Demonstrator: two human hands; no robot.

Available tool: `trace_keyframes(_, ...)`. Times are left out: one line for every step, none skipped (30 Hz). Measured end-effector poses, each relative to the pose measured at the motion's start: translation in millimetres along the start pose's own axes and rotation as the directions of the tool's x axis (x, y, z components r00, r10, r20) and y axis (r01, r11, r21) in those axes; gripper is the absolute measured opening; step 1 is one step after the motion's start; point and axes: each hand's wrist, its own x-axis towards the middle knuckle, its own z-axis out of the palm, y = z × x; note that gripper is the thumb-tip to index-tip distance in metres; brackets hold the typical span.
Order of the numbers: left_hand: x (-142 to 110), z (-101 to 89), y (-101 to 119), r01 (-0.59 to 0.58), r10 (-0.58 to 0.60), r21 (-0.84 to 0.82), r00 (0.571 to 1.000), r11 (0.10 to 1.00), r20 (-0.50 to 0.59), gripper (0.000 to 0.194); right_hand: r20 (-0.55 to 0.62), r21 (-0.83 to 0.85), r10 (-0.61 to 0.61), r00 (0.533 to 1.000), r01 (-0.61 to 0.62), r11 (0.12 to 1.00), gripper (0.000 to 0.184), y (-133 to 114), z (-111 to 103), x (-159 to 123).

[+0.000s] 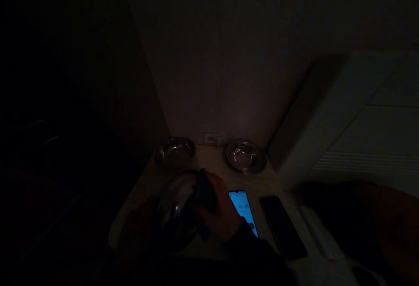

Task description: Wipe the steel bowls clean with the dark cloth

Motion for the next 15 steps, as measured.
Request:
trace_keyframes(0.5, -1.8, 4.5, 0.027, -0.027, -0.004, 1.000, 1.000, -0.001, 0.029, 0.055, 0.000, 0.000, 0.998, 0.000, 1.000, 0.071, 0.9, -6.4, -0.1)
trace_keyframes(1.8, -3.0, 9.4, 0.058, -0.058, -0.005, 0.998, 0.998, 0.002, 0.028, 0.119, -0.013, -0.001, 0.993, 0.003, 1.000, 0.073, 1.6, -12.3, 0.4)
trace_keyframes(3.8, -3.5, 14.4, 0.100, -0.100, -0.005, 0.995, 0.995, 0.014, 0.027, 0.176, -0.034, 0.000, 0.984, 0.006, 0.999, 0.073, 2.2, -17.1, 1.5)
trace_keyframes(6.3, -3.6, 19.4, 0.149, -0.148, -0.004, 0.988, 0.989, 0.033, 0.031, 0.204, -0.058, 0.009, 0.979, 0.003, 0.998, 0.069, 2.9, -20.5, 2.7)
trace_keyframes(8.9, -3.4, 23.8, 0.189, -0.189, 0.000, 0.981, 0.982, 0.049, 0.035, 0.195, -0.081, 0.028, 0.980, -0.012, 0.997, 0.061, 3.9, -22.2, 3.9)
trace_keyframes(11.5, -3.2, 27.6, 0.213, -0.213, -0.003, 0.975, 0.977, 0.060, 0.037, 0.151, -0.097, 0.050, 0.987, -0.035, 0.995, 0.050, 5.3, -22.6, 4.9)
trace_keyframes(13.5, -3.1, 30.5, 0.230, -0.230, -0.002, 0.971, 0.973, 0.069, 0.038, 0.087, -0.102, 0.075, 0.993, -0.066, 0.993, 0.039, 7.0, -21.9, 5.6)
trace_keyframes(15.0, -3.3, 32.5, 0.236, -0.236, 0.008, 0.969, 0.972, 0.078, 0.037, 0.018, -0.094, 0.108, 0.994, -0.106, 0.990, 0.029, 9.0, -20.8, 5.9)
trace_keyframes(15.7, -3.9, 33.3, 0.229, -0.230, 0.030, 0.969, 0.973, 0.088, 0.033, -0.042, -0.072, 0.157, 0.987, -0.160, 0.984, 0.023, 11.4, -19.9, 5.9)
trace_keyframes(15.7, -4.7, 32.9, 0.205, -0.211, 0.067, 0.972, 0.976, 0.106, 0.029, -0.085, -0.033, 0.227, 0.970, -0.230, 0.973, 0.022, 14.2, -19.8, 5.7)
trace_keyframes(15.0, -5.6, 31.3, 0.161, -0.177, 0.120, 0.975, 0.980, 0.136, 0.026, -0.115, 0.017, 0.311, 0.943, -0.312, 0.950, 0.026, 17.3, -20.7, 5.5)
trace_keyframes(13.7, -6.5, 28.5, 0.091, -0.123, 0.184, 0.978, 0.979, 0.171, 0.023, -0.144, 0.067, 0.402, 0.904, -0.397, 0.915, 0.030, 20.8, -22.6, 5.1)
trace_keyframes(12.1, -7.0, 24.6, -0.010, -0.048, 0.246, 0.973, 0.969, 0.227, 0.022, -0.179, 0.112, 0.486, 0.856, -0.473, 0.874, 0.034, 24.6, -25.4, 4.7)
trace_keyframes(10.2, -6.9, 19.6, -0.151, 0.065, 0.291, 0.956, 0.945, 0.286, 0.022, -0.223, 0.150, 0.549, 0.805, -0.529, 0.835, 0.037, 28.7, -28.6, 4.1)
trace_keyframes(8.1, -6.0, 13.9, -0.313, 0.199, 0.337, 0.922, 0.888, 0.332, 0.022, -0.266, 0.179, 0.588, 0.764, -0.561, 0.809, 0.039, 32.8, -31.7, 3.3)
